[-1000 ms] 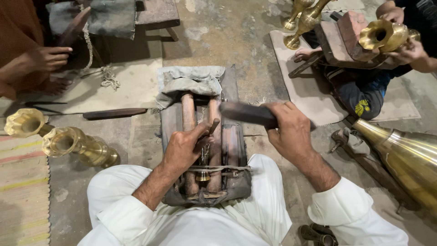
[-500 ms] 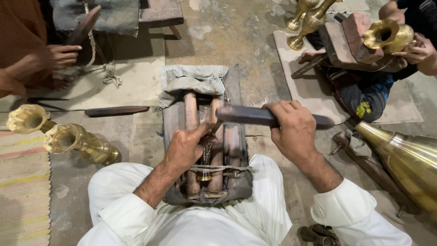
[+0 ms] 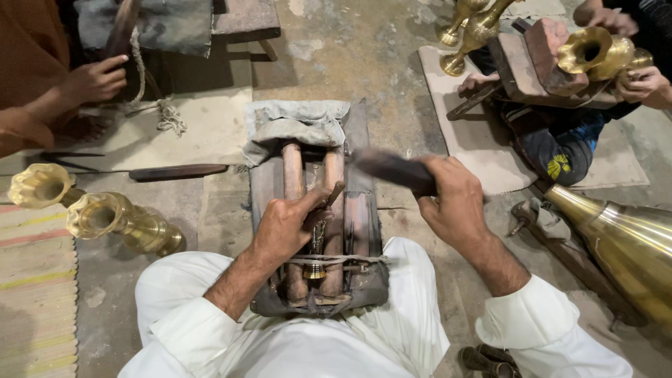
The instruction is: The person uses a hammer and a metal chisel to engrave a decorative pattern onto a brass vessel held in a wooden jig. The person repeatedly strikes the chisel to create indentations on the surface of the brass object.
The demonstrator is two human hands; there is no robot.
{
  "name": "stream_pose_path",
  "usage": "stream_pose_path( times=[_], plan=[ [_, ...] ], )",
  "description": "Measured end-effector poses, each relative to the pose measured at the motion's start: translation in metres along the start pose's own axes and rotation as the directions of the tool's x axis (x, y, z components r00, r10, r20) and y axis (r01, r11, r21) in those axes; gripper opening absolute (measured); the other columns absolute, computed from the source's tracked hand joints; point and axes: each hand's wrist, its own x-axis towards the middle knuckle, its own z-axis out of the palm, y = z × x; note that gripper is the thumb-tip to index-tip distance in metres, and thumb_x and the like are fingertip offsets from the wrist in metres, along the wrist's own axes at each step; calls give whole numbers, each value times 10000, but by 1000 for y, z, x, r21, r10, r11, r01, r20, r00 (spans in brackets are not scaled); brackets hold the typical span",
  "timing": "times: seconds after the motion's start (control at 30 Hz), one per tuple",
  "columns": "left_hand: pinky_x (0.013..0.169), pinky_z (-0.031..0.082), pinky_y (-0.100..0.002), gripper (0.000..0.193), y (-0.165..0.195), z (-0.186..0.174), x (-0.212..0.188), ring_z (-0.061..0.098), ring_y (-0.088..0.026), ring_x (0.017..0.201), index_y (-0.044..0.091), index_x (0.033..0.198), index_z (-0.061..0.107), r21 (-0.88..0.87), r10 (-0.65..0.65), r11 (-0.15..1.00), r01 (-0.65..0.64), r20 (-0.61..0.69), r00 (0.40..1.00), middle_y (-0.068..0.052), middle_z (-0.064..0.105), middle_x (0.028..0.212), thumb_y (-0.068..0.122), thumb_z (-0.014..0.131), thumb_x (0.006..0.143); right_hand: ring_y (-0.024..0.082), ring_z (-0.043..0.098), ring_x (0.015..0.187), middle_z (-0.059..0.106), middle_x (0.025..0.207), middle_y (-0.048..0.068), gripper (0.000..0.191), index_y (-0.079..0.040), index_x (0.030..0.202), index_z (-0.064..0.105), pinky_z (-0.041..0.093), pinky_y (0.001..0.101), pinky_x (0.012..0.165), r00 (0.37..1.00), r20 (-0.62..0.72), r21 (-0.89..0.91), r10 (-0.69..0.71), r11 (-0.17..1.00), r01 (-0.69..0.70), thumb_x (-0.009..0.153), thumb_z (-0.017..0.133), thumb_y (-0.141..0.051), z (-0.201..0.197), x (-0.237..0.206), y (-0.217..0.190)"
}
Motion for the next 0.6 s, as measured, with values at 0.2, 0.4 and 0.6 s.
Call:
stream_pose_path(
  times=[0.2, 0.4, 0.6],
  plan=[
    [629, 604, -423, 394, 3, -2, 1, 771, -304, 726, 101, 1208, 662, 12, -51, 999, 51, 38, 998, -161, 769, 826, 70, 803, 842, 325, 661, 947, 695, 1021, 124, 421, -39, 1135, 674, 522, 442, 848, 1000, -13, -36, -25, 999, 24, 726, 699, 54, 0, 1, 0],
    [683, 634, -397, 413, 2, -4, 2, 777, -297, 812, 71, 1189, 642, -28, 13, 1000, -12, 14, 1000, -148, 788, 965, 4, 731, 791, 337, 654, 904, 713, 977, 123, 425, -64, 1110, 701, 521, 449, 821, 999, -35, -117, 15, 993, -19, 705, 710, 65, -2, -1, -3],
    [758, 663, -353, 458, 0, -1, 0, 790, -258, 867, 55, 1323, 646, -156, 69, 985, -78, -63, 996, -137, 777, 1059, 88, 759, 881, 362, 668, 899, 730, 945, 126, 454, -94, 1111, 731, 519, 458, 796, 997, 72, -361, 6, 932, 21, 671, 714, 14, -2, -7, 3]
  ],
)
